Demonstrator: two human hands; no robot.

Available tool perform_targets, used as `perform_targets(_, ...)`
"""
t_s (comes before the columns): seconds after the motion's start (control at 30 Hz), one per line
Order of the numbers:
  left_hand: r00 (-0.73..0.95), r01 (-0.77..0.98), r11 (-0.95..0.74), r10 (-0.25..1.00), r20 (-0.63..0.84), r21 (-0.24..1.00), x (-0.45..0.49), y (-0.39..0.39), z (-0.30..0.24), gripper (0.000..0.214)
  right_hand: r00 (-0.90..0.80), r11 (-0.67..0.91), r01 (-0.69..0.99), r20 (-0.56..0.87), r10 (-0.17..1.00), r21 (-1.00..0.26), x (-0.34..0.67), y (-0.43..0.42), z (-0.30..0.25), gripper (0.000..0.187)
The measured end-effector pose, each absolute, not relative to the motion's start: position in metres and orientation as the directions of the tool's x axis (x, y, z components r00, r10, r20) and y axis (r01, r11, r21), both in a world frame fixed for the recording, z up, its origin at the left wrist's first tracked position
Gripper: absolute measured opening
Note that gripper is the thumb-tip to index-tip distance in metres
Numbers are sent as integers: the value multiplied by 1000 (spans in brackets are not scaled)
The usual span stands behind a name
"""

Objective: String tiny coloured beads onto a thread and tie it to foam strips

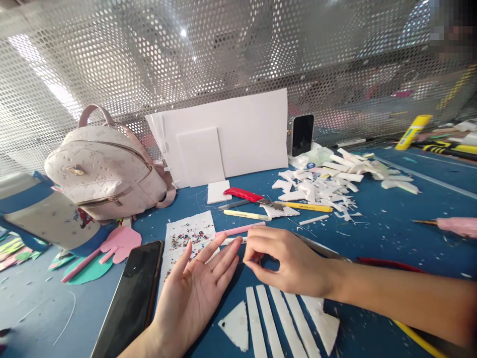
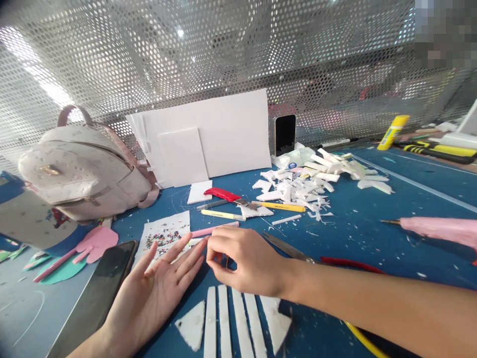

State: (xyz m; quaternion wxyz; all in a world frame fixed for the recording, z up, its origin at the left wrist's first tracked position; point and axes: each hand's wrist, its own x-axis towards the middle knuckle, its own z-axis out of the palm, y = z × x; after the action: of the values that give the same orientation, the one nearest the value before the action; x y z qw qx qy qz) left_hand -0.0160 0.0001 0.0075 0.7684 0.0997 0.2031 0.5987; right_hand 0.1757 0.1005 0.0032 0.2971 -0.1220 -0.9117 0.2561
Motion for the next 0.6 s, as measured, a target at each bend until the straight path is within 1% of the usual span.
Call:
perform_targets(0.13,203,-871,265,961,-188,414,-16,0,7,58,-798,840,69,475,370,-539,176,101,1,11)
perform_targets(0.4,208,-877,260,964,-168,405,-17,0,6,58,-797,852,64,487,358,-520,175,100,8,12)
perform_targets(0.6,198,-873,252,966,-167,418,-16,0,6,58,-814,854,77,462,352,-515,175,99,5,10)
